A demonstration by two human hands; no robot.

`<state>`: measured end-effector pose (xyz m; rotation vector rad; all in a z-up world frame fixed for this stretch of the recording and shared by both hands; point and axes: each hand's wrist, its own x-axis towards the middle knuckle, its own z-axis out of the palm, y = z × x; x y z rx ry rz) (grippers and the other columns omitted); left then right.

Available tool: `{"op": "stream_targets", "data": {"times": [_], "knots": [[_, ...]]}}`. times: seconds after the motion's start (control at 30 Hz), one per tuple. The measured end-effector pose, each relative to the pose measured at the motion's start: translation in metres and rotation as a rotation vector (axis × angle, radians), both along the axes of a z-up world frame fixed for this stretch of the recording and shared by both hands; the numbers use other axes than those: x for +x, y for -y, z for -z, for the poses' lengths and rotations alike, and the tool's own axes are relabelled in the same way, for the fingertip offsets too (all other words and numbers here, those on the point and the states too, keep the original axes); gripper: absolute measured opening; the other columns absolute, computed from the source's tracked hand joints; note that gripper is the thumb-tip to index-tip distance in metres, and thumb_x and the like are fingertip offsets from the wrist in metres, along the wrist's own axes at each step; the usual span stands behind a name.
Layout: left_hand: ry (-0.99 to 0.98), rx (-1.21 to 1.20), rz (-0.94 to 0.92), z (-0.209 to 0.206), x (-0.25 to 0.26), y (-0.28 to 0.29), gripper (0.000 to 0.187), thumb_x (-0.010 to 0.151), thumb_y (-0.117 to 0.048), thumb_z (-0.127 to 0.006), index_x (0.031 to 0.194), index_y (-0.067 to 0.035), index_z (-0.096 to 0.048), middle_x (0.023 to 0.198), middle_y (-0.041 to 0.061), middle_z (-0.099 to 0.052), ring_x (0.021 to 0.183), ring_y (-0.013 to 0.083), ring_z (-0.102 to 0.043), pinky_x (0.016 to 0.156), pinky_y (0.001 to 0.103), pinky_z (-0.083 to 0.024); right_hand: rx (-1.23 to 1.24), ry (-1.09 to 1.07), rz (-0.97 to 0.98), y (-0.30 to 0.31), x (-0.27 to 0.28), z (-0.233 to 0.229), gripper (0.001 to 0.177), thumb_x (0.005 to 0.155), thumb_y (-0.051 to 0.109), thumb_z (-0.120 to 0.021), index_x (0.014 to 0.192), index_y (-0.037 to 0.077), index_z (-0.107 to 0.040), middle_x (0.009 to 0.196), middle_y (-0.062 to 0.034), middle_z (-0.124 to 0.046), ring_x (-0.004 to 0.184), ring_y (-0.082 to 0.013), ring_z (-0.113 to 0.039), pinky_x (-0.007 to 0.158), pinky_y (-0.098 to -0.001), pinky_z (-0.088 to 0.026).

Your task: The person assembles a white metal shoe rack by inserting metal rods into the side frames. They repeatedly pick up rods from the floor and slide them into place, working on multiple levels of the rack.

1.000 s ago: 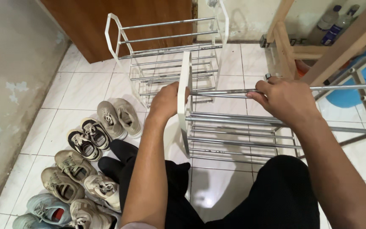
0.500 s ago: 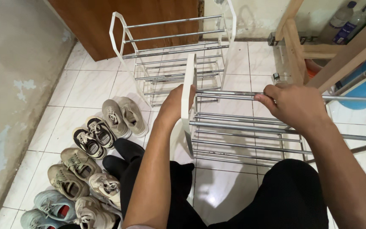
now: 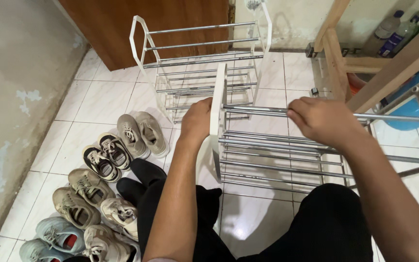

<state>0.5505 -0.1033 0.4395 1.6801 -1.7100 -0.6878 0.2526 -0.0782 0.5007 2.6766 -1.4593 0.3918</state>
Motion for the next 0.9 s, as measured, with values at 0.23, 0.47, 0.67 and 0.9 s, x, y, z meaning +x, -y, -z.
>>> {"op": "stream_targets", "data": {"times": [0.23, 0.47, 0.67, 0.9], "knots": [[-0.041, -0.325, -0.19, 0.011, 0.008, -0.07, 0.04, 0.098, -0.021, -0.051, 0.134, -0.006, -0.06, 0.122, 0.016, -0.072, 0.104, 0.0374, -0.071, 0.087, 0.045, -0.056, 0.08, -0.219, -0.024, 0.012, 0.04, 0.003, 0.027, 0.102, 0.034, -0.053, 0.11, 0.01, -0.062, 0.102, -0.009, -0.069, 0.089, -0.0331, -0.07, 0.077, -0.0456, -0.057], [-0.086, -0.582, -0.148, 0.003, -0.03, -0.084, 0.061, 0.091, -0.028, -0.074, 0.136, 0.007, -0.051, 0.126, 0.027, -0.064, 0.11, 0.0427, -0.066, 0.09, 0.045, -0.054, -0.058, -0.189, -0.132, 0.017, 0.054, 0.014, 0.018, 0.095, 0.015, -0.055, 0.108, 0.006, -0.062, 0.1, -0.0097, -0.07, 0.094, -0.0276, -0.071, 0.074, -0.0442, -0.058], [-0.196, -0.264, -0.132, -0.002, -0.018, -0.064, 0.04, 0.086, -0.016, -0.063, 0.125, -0.007, -0.067, 0.111, 0.018, -0.073, 0.099, 0.0379, -0.071, 0.086, 0.045, -0.056, -0.112, -0.243, -0.139, 0.024, 0.059, 0.02, 0.021, 0.091, 0.011, -0.056, 0.11, 0.004, -0.063, 0.101, -0.0102, -0.07, 0.095, -0.0265, -0.071, 0.074, -0.0415, -0.059], [-0.231, -0.518, -0.038, 0.016, -0.018, -0.056, 0.055, 0.079, -0.007, -0.058, 0.134, -0.003, -0.06, 0.133, 0.024, -0.065, 0.109, 0.0424, -0.067, 0.09, 0.045, -0.056, -0.233, -0.22, -0.231, 0.033, 0.074, 0.02, 0.029, 0.09, 0.021, -0.06, 0.114, 0.005, -0.065, 0.093, -0.0088, -0.07, 0.085, -0.0251, -0.072, 0.06, -0.0389, -0.059]]}}
